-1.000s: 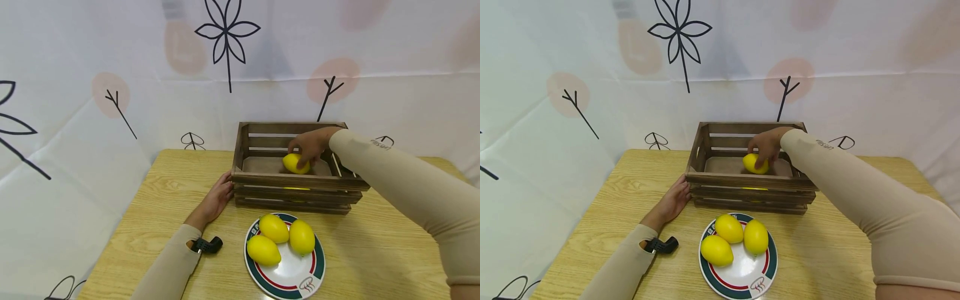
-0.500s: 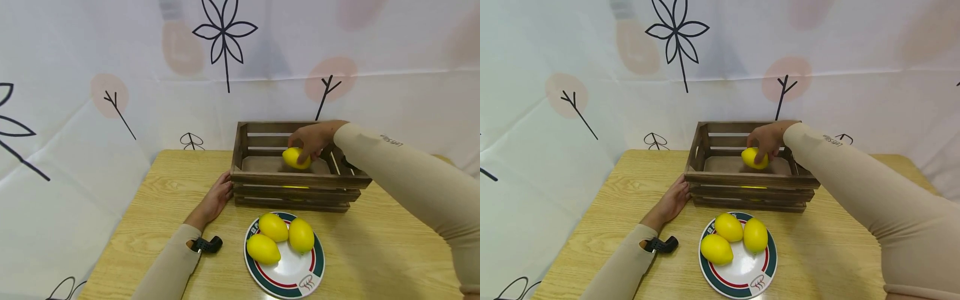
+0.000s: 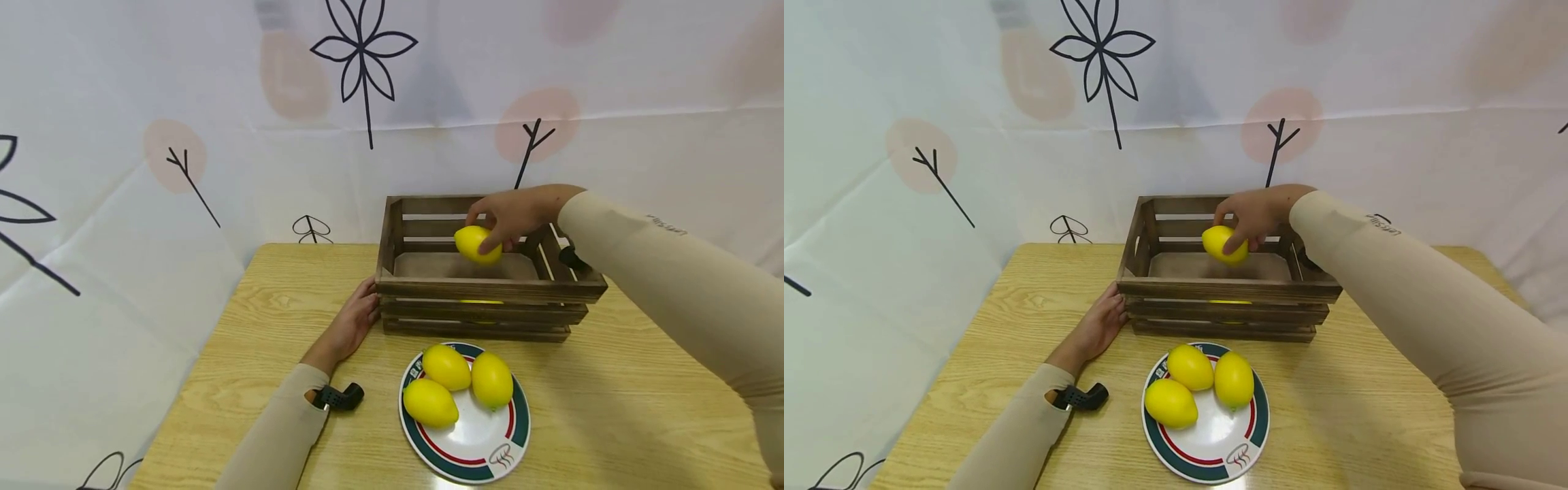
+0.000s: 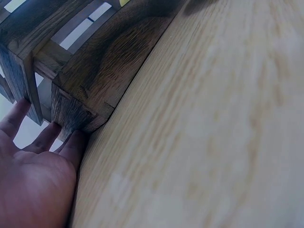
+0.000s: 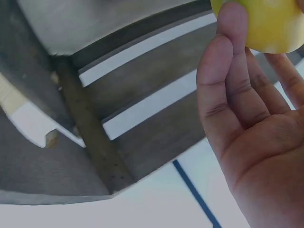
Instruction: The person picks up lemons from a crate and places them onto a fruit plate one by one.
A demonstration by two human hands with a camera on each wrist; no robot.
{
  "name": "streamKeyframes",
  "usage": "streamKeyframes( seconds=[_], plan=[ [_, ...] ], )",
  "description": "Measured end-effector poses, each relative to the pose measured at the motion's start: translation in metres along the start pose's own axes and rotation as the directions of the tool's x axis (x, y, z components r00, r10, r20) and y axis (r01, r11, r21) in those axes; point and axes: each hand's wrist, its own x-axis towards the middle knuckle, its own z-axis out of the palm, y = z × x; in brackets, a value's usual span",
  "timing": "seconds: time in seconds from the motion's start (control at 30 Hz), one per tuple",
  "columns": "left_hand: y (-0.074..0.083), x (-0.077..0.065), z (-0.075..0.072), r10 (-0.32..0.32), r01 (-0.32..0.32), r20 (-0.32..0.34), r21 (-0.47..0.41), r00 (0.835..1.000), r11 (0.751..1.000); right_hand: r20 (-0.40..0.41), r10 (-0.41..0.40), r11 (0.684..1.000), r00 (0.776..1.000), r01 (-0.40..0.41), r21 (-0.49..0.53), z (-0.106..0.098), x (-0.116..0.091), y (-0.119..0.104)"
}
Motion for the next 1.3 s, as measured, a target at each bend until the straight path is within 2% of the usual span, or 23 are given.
streamKeyframes(
  seconds=[0.3,0.6,0.8,1.03,1.3],
  plan=[
    [0.002,0.001,0.0,0.004,-0.004,0.0,0.002,1.0,1.0,-0.111,-0.01,1.0,0.994,0.011,0.015,0.001,-0.004,-0.011],
    [0.002,0.0,-0.003,0.007,-0.007,-0.004,-0.002,1.0,1.0,-0.203,-0.082,0.994,0.976,0.094,0.051,0.006,-0.006,-0.009],
    [0.002,0.001,0.001,0.004,-0.004,-0.009,-0.011,1.0,1.0,-0.285,-0.099,0.992,0.953,0.116,0.043,0.012,-0.013,-0.009],
    [0.001,0.001,0.003,0.001,-0.001,-0.011,-0.028,1.0,1.0,-0.377,-0.132,0.987,0.917,0.157,0.036,0.018,-0.027,-0.014],
    [0.002,0.001,0.002,-0.001,0.0,-0.018,-0.029,1.0,1.0,-0.412,-0.159,0.981,0.897,0.192,0.039,0.019,-0.041,-0.021]
  ],
)
